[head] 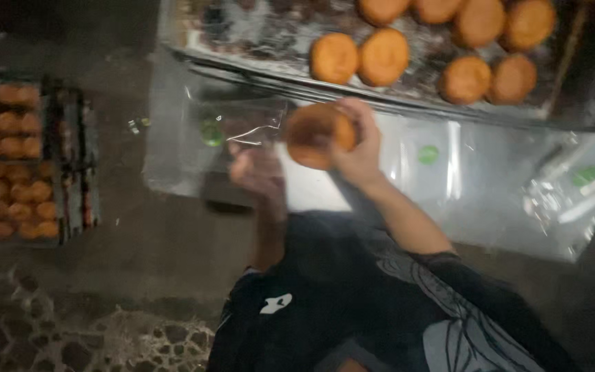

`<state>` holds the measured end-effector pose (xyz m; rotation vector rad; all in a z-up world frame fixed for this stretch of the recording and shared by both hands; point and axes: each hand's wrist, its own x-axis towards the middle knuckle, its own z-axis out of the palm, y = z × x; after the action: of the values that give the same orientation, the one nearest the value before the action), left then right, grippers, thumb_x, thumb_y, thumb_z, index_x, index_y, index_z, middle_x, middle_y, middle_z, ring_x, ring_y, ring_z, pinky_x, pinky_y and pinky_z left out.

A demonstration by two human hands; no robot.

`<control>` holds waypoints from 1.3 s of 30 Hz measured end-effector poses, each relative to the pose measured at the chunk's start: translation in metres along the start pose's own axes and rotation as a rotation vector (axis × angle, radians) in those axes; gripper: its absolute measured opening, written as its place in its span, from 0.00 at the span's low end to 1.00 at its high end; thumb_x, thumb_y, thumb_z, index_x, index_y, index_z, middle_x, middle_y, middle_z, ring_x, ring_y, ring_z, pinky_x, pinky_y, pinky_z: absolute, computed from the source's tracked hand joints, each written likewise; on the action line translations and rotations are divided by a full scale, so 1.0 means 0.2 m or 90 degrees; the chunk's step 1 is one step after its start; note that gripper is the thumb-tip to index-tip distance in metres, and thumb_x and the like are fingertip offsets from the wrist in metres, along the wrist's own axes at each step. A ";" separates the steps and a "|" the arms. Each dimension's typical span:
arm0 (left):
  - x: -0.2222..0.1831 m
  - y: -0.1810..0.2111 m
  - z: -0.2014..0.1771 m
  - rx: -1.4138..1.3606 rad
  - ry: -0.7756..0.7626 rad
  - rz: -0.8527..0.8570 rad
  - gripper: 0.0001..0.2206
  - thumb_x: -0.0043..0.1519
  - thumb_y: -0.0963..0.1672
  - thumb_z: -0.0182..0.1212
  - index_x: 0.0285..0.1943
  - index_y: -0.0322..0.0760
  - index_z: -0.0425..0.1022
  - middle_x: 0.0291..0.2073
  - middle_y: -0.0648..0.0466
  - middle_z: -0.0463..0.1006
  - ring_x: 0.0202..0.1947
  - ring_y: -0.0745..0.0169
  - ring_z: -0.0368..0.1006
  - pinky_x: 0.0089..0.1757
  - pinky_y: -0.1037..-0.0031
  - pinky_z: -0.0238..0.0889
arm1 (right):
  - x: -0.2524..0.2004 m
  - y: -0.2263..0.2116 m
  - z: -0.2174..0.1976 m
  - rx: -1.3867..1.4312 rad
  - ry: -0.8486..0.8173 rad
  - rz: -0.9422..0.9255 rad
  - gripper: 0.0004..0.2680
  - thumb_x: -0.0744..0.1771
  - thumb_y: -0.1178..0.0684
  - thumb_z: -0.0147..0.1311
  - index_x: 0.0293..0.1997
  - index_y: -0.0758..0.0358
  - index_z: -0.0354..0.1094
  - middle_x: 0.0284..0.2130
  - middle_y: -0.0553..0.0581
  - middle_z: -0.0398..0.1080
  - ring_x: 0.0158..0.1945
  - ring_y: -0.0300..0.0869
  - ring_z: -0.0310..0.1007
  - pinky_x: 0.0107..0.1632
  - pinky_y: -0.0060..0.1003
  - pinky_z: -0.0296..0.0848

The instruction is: The person places baked goods into individual plastic bags and seals them by hand, one by one, from a large tray onto a stainless steel surface.

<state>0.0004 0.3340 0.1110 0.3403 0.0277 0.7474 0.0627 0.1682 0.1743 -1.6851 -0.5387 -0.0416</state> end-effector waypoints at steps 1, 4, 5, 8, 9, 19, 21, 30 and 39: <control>-0.06 -0.11 0.06 0.047 0.009 0.023 0.26 0.66 0.43 0.52 0.74 0.30 0.58 0.74 0.47 0.63 0.75 0.47 0.60 0.74 0.50 0.47 | -0.01 -0.02 0.03 0.021 0.032 0.048 0.24 0.67 0.67 0.63 0.70 0.65 0.55 0.65 0.62 0.63 0.65 0.48 0.71 0.68 0.43 0.73; -0.17 -0.23 0.24 0.131 0.008 0.047 0.28 0.66 0.43 0.54 0.75 0.28 0.53 0.77 0.48 0.59 0.75 0.47 0.59 0.72 0.49 0.51 | -0.13 -0.14 0.03 0.112 0.099 0.194 0.31 0.66 0.67 0.64 0.74 0.64 0.45 0.68 0.62 0.58 0.64 0.46 0.71 0.63 0.39 0.77; -0.18 -0.21 0.29 0.050 -0.073 -0.032 0.29 0.67 0.43 0.54 0.78 0.35 0.50 0.73 0.47 0.62 0.73 0.45 0.62 0.71 0.50 0.54 | -0.14 -0.14 0.01 0.198 0.105 0.278 0.34 0.64 0.67 0.64 0.75 0.63 0.39 0.68 0.61 0.56 0.64 0.46 0.69 0.62 0.38 0.76; -0.31 -0.32 0.36 0.002 -0.131 -0.140 0.29 0.68 0.44 0.54 0.79 0.41 0.50 0.67 0.46 0.67 0.70 0.43 0.65 0.68 0.52 0.58 | -0.23 -0.03 -0.02 0.298 0.169 0.175 0.35 0.66 0.67 0.60 0.76 0.60 0.33 0.73 0.58 0.48 0.70 0.47 0.64 0.64 0.41 0.77; -0.37 -0.37 0.33 0.069 -0.115 -0.164 0.27 0.67 0.44 0.55 0.77 0.40 0.52 0.65 0.45 0.68 0.69 0.43 0.66 0.67 0.52 0.59 | -0.27 0.05 -0.02 0.293 0.180 0.178 0.35 0.66 0.67 0.60 0.76 0.60 0.33 0.73 0.58 0.48 0.70 0.47 0.64 0.64 0.41 0.77; -0.72 -0.68 -0.31 0.970 -0.618 -0.249 0.14 0.62 0.47 0.69 0.52 0.35 0.77 0.49 0.43 0.80 0.54 0.42 0.74 0.54 0.62 0.67 | 0.26 0.22 -0.73 -0.280 0.061 0.029 0.03 0.69 0.59 0.57 0.43 0.67 0.73 0.34 0.60 0.75 0.37 0.47 0.77 0.43 0.43 0.75; -0.71 -0.82 -0.46 1.161 -0.721 -0.010 0.21 0.49 0.46 0.63 0.51 0.32 0.79 0.45 0.42 0.81 0.50 0.37 0.75 0.48 0.61 0.68 | 0.24 0.26 -0.69 -0.315 -0.015 -0.050 0.07 0.68 0.56 0.64 0.44 0.67 0.72 0.42 0.63 0.74 0.47 0.51 0.75 0.51 0.46 0.73; -0.92 -0.87 -0.40 0.811 -0.549 -0.519 0.13 0.62 0.46 0.60 0.50 0.35 0.80 0.38 0.46 0.82 0.37 0.51 0.80 0.41 0.64 0.71 | -1.07 0.59 -0.87 -0.138 -0.279 0.254 0.10 0.66 0.52 0.59 0.50 0.62 0.75 0.47 0.65 0.77 0.49 0.54 0.78 0.55 0.46 0.73; -1.12 -0.95 0.13 0.850 -0.426 -0.315 0.10 0.65 0.46 0.59 0.45 0.38 0.82 0.38 0.48 0.81 0.37 0.55 0.78 0.44 0.65 0.69 | -1.13 0.47 -1.16 -0.192 -0.095 0.450 0.14 0.71 0.53 0.47 0.63 0.65 0.60 0.28 0.62 0.76 0.28 0.49 0.78 0.32 0.42 0.74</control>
<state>-0.0358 0.0469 0.0547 1.7700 -0.0261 -0.0126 -0.0402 -0.1309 0.0593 -2.1025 -0.0182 0.5404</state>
